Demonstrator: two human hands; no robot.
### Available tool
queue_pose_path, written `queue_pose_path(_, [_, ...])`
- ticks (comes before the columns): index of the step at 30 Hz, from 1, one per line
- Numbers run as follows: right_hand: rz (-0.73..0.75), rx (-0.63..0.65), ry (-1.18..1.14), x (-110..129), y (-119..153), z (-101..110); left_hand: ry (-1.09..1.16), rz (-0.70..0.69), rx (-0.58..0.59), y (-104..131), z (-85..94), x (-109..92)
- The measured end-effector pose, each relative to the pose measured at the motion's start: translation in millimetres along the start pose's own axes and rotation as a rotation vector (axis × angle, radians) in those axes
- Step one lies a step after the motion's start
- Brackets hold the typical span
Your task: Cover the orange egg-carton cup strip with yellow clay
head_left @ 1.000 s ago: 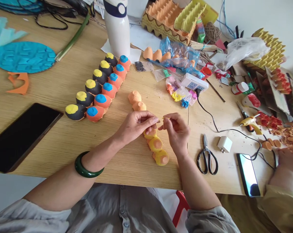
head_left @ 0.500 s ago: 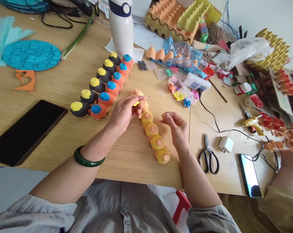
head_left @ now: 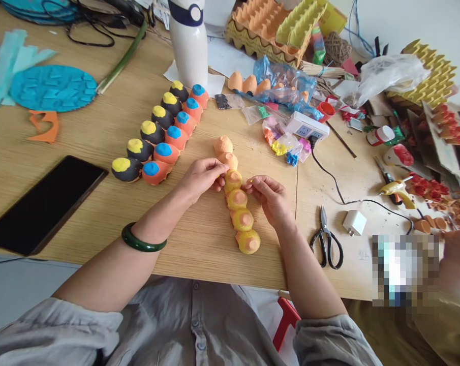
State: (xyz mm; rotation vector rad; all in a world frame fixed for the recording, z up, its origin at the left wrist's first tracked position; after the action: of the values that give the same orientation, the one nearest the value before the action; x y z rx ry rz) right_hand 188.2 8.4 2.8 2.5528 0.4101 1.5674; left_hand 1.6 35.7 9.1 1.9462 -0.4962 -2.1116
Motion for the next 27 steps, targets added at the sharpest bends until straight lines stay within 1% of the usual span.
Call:
queue_pose_path(4, [0.028,-0.017,-0.058,3,-3,3,0.061,-0.001,0.006,1,-5.3,-1])
queue_pose_path(7, [0.067,-0.053,-0.063,6,-4,8,0.087,0.001,0.014,0,-4.2,-1])
queue_pose_path(10, [0.119,-0.102,0.003,10,-5,13,-0.009,0.01,-0.005,-2,2.3,3])
queue_pose_path(13, [0.162,-0.151,0.064,11,-4,15,-0.186,-0.035,-0.028,-1,8.2,5])
queue_pose_path(15, [0.167,-0.158,0.088,9,-2,15,-0.238,-0.052,-0.002,1,6.8,4])
queue_pose_path(18, [0.124,-0.131,0.088,5,-1,12,-0.167,0.004,0.081,7,-1.8,3])
queue_pose_path(21, [0.089,-0.119,0.052,5,0,10,-0.011,0.063,0.118,11,-9.2,0])
queue_pose_path(23, [0.099,-0.12,0.013,8,0,9,0.125,0.106,0.158,13,-13.3,-1])
queue_pose_path(25, [0.115,-0.115,-0.03,12,1,8,0.23,0.121,0.203,15,-16.4,-2])
queue_pose_path(27, [0.121,-0.111,-0.057,14,1,8,0.261,0.119,0.223,16,-18.3,-2])
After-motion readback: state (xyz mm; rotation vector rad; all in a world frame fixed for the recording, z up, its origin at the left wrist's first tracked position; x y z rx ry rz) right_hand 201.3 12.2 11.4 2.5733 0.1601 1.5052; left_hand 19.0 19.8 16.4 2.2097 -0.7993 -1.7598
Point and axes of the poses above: each hand's wrist, its own y-axis away from the middle knuckle, its own z-axis out of the back of the hand, x = y × z, the point moved 5 cm from there along -y, towards the middle knuckle, and after that the axes turned 11 degrees about -y, right-handed, at the moved point
